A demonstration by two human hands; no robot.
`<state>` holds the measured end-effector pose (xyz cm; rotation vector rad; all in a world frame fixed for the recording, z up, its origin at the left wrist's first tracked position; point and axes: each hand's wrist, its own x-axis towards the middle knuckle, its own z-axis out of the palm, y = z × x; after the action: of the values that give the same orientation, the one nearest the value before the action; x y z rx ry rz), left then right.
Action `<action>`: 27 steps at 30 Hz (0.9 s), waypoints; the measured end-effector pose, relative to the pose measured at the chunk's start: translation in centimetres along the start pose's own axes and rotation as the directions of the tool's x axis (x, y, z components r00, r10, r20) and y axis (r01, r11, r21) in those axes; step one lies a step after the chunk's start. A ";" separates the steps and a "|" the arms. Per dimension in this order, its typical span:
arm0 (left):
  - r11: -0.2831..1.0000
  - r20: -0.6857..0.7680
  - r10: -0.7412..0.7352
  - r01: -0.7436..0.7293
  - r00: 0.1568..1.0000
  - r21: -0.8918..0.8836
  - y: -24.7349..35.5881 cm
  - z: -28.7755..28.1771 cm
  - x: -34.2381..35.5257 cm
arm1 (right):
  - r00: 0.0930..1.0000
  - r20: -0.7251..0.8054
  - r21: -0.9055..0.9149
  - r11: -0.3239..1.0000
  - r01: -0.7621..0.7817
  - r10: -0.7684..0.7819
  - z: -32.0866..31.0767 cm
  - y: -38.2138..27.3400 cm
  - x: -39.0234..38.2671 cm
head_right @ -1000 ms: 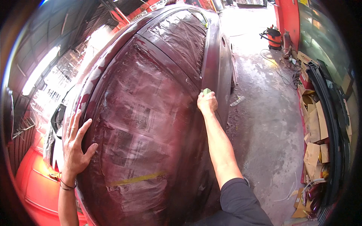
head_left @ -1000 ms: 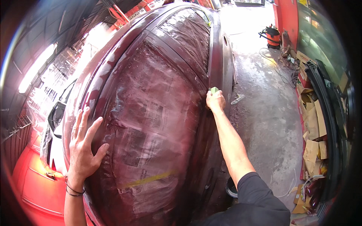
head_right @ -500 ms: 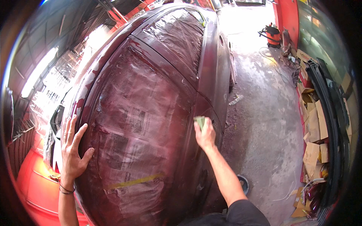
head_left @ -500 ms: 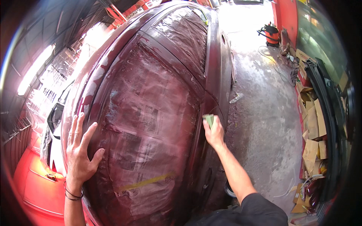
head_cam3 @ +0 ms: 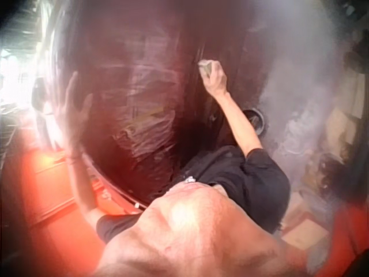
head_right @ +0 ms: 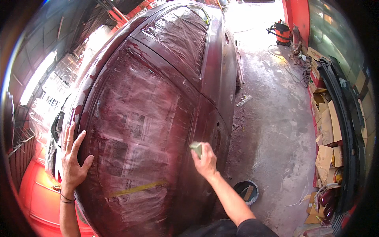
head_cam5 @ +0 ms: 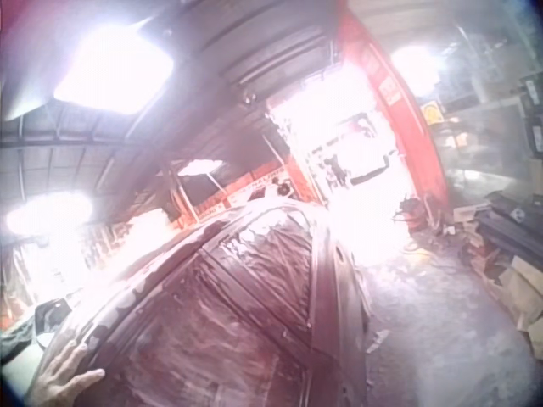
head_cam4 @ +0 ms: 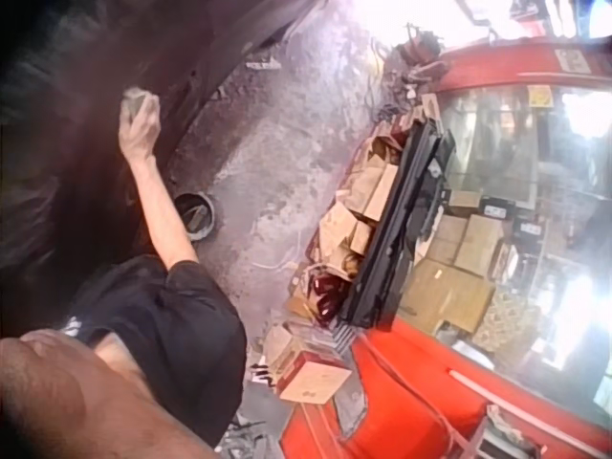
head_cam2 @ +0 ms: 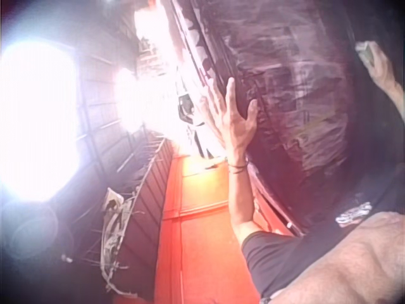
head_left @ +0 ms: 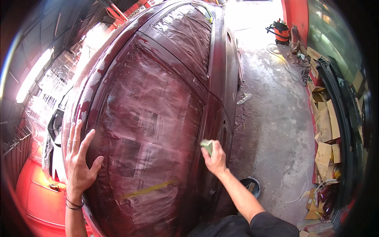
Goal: The person retrieves a sanding block and sandpaper from a storage shelf, tears a piece of sandpaper, and attaches it to the block. They then walk to a maroon car and sand the surface of the driver's side door with the sanding block, dipping it into a bucket of water periodically.
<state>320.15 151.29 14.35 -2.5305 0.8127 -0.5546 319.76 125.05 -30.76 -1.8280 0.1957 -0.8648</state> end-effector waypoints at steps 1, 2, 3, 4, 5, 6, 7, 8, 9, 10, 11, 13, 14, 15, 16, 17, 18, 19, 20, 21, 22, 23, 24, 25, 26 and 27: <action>1.000 -0.006 0.026 -0.026 1.000 0.006 -0.5 0.1 -0.3 | 1.000 -0.014 0.035 0.999 0.025 -0.025 0.3 0.6 2.5; 1.000 -0.022 0.017 -0.017 1.000 -0.005 -0.4 0.1 -0.2 | 0.999 -0.031 0.069 0.997 0.047 -0.045 0.1 1.3 6.5; 1.000 -0.038 0.017 -0.018 0.999 -0.023 0.0 0.2 0.5 | 0.997 -0.072 -0.046 0.999 -0.018 0.015 0.2 3.6 10.6; 0.999 -0.059 0.020 -0.023 0.998 -0.042 0.3 0.3 1.1 | 0.990 -0.123 -0.159 0.983 -0.087 0.068 0.4 6.4 14.4; 0.999 -0.047 0.026 -0.028 0.999 -0.042 0.3 0.3 1.3 | 0.990 -0.120 -0.166 0.981 -0.096 0.077 0.0 7.8 17.7; 0.999 -0.035 0.028 -0.030 0.999 -0.043 0.3 0.4 1.3 | 0.990 -0.114 -0.174 0.979 -0.103 0.083 -0.1 8.6 19.3; 0.998 -0.021 0.028 -0.029 0.999 -0.047 0.2 0.7 1.3 | 0.991 -0.111 -0.166 0.982 -0.090 0.072 0.1 8.8 18.6; 0.999 -0.001 0.017 -0.017 1.000 -0.047 0.3 0.6 1.0 | 0.993 -0.103 -0.154 0.985 -0.079 0.063 0.5 8.6 17.3; 0.999 0.012 0.001 0.000 1.000 -0.042 0.2 0.5 0.8 | 0.994 -0.097 -0.137 0.989 -0.059 0.046 0.9 7.7 16.4; 0.999 0.024 -0.014 0.014 1.000 -0.038 0.2 0.5 0.5 | 0.995 -0.073 -0.127 0.989 -0.071 0.062 1.2 6.4 13.1; 1.000 0.031 -0.021 0.022 0.999 -0.021 0.0 0.2 0.0 | 0.998 -0.002 0.001 0.998 -0.062 0.062 0.7 3.4 9.5; 1.000 0.028 -0.012 0.013 1.000 -0.015 0.0 0.2 0.0 | 0.999 -0.045 0.084 0.996 0.034 -0.031 0.4 1.0 1.8; 0.999 -0.017 -0.027 0.027 0.999 -0.032 0.2 0.2 -0.1 | 0.998 -0.056 0.026 1.000 0.011 -0.010 0.6 0.0 -1.8; 0.999 -0.016 -0.030 0.029 0.999 -0.045 0.1 0.4 -0.1 | 1.000 -0.023 0.023 1.000 -0.010 0.010 0.3 0.0 -2.6; 0.998 -0.012 -0.036 0.035 0.999 -0.056 0.0 0.5 -0.3 | 0.999 0.014 0.023 0.999 -0.031 0.031 0.2 0.2 -3.0; 0.998 -0.013 -0.024 0.024 1.000 -0.064 0.1 0.5 0.0 | 1.000 -0.012 0.011 1.000 -0.002 0.002 0.0 1.0 -0.9; 0.997 -0.018 -0.014 0.013 1.000 -0.070 0.2 0.4 0.2 | 0.999 -0.040 0.000 1.000 0.030 -0.030 -0.3 2.1 3.1; 0.997 -0.025 -0.006 0.004 1.000 -0.072 0.3 0.2 0.4 | 0.996 -0.083 -0.047 0.998 -0.042 0.039 -0.3 3.6 7.7; 0.997 -0.025 0.000 -0.002 1.000 -0.081 0.4 0.1 0.6 | 0.986 -0.130 -0.092 0.989 -0.119 0.107 -0.2 5.6 12.3; 0.996 -0.033 0.008 -0.011 0.999 -0.088 0.5 0.2 1.0 | 0.983 -0.138 -0.123 0.982 -0.142 0.125 -0.8 8.4 17.4; 0.996 -0.034 0.013 -0.016 0.999 -0.092 0.4 0.3 1.3 | 0.979 -0.139 -0.149 0.974 -0.168 0.147 -0.7 10.5 20.2; 0.995 -0.043 0.021 -0.025 0.999 -0.096 0.3 0.7 1.0 | 0.983 -0.136 -0.139 0.980 -0.140 0.121 -0.1 10.6 19.6; 0.995 -0.036 0.015 -0.019 0.999 -0.095 0.2 0.8 0.9 | 0.986 -0.139 -0.132 0.985 -0.112 0.093 0.2 10.7 19.0; 0.995 -0.033 0.014 -0.017 0.999 -0.097 0.2 0.8 1.0 | 0.987 -0.146 -0.128 0.988 -0.084 0.065 0.2 10.9 18.1; 0.996 -0.027 -0.002 -0.001 1.000 -0.087 0.0 0.7 0.8 | 0.990 -0.128 -0.083 0.995 -0.061 0.050 0.9 10.0 14.9; 0.997 -0.013 -0.017 0.016 1.000 -0.073 -0.1 0.5 0.2 | 0.988 -0.078 -0.025 0.990 -0.137 0.135 1.2 7.1 10.6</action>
<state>320.62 151.43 14.02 -2.6045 0.8319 -0.5577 329.96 117.53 -32.15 -1.7885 0.3795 -0.8394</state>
